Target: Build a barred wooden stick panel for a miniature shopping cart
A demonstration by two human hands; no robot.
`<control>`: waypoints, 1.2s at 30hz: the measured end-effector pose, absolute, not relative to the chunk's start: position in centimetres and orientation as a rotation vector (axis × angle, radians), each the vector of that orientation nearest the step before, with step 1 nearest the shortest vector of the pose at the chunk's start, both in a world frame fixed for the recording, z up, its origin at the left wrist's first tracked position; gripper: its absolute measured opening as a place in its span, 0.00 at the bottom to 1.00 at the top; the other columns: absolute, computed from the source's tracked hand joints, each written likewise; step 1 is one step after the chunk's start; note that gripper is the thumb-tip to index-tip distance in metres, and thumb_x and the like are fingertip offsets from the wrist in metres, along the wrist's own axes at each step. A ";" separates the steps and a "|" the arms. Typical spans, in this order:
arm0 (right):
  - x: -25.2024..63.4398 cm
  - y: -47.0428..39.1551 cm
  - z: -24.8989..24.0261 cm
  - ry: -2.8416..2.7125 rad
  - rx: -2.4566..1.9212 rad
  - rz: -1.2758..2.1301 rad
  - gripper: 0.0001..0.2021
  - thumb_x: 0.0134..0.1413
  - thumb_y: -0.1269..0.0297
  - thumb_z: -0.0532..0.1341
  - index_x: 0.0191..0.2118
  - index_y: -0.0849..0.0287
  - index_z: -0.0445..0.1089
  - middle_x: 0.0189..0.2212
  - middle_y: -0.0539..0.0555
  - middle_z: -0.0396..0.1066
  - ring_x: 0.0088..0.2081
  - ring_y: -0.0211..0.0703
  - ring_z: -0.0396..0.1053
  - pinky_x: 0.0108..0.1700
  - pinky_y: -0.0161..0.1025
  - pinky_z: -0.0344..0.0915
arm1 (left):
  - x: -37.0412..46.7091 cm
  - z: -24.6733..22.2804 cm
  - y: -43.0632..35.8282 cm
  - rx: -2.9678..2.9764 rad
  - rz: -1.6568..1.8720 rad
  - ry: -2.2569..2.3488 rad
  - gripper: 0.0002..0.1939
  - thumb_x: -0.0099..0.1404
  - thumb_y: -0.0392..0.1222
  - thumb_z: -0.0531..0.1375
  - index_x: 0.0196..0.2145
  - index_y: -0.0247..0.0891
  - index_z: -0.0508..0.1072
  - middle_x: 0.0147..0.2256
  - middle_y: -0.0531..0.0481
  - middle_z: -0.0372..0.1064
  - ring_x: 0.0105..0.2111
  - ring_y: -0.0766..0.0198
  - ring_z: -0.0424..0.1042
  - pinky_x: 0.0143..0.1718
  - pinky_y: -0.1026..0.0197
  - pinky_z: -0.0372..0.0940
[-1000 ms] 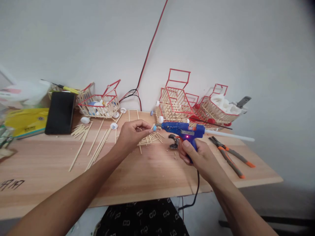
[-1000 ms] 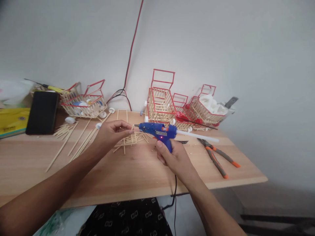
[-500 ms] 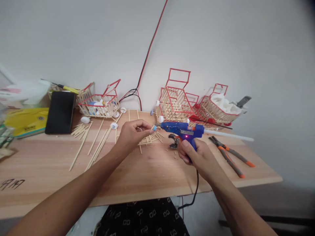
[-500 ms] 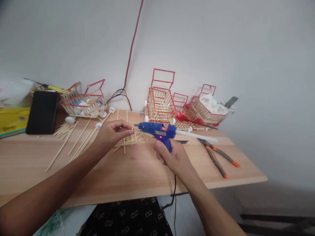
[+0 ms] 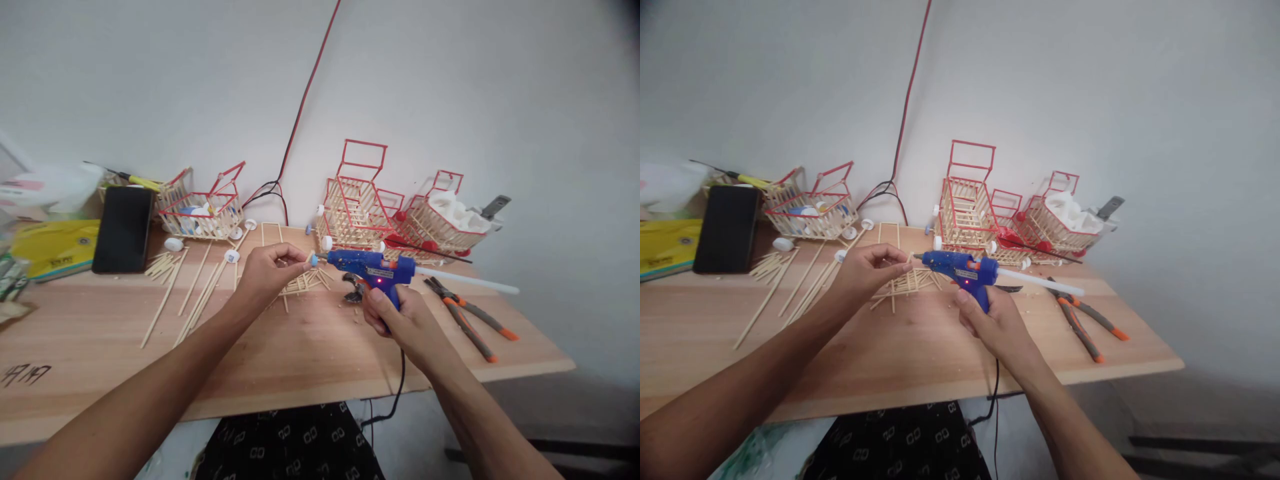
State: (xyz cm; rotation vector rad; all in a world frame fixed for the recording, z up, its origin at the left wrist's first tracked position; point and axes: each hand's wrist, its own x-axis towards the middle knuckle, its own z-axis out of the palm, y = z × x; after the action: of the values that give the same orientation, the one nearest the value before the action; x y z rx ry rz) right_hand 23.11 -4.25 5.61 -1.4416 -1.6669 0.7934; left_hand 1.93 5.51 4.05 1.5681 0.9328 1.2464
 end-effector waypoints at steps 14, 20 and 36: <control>27.2 -3.7 5.7 -1.832 -1.616 -0.399 0.13 0.55 0.60 0.57 0.45 0.58 0.64 0.38 0.57 0.68 0.37 0.49 0.67 0.37 0.42 0.64 | 1.5 3.6 6.0 1.350 1.086 0.871 0.12 0.51 0.48 0.68 0.28 0.36 0.78 0.27 0.51 0.72 0.26 0.69 0.64 0.29 0.64 0.57; 32.1 -4.5 4.8 -1.732 -1.756 -0.538 0.18 0.56 0.60 0.55 0.51 0.60 0.62 0.45 0.63 0.66 0.47 0.56 0.65 0.44 0.49 0.64 | 1.3 2.7 6.8 1.296 1.109 0.853 0.14 0.49 0.49 0.70 0.29 0.37 0.79 0.28 0.50 0.73 0.27 0.69 0.65 0.30 0.64 0.58; 23.4 -6.3 2.5 -1.473 -1.276 0.816 0.18 0.61 0.48 0.53 0.36 0.59 0.67 0.21 0.50 0.66 0.23 0.39 0.63 0.28 0.36 0.60 | 0.9 2.5 7.3 0.795 0.905 0.430 0.07 0.55 0.36 0.68 0.30 0.30 0.75 0.27 0.49 0.68 0.28 0.71 0.66 0.27 0.70 0.62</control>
State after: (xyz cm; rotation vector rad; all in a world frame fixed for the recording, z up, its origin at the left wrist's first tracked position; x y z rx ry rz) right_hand 23.39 -6.32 2.54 -1.2758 -1.4727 0.8162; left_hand 0.95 7.29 2.53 0.7945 0.4295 0.9051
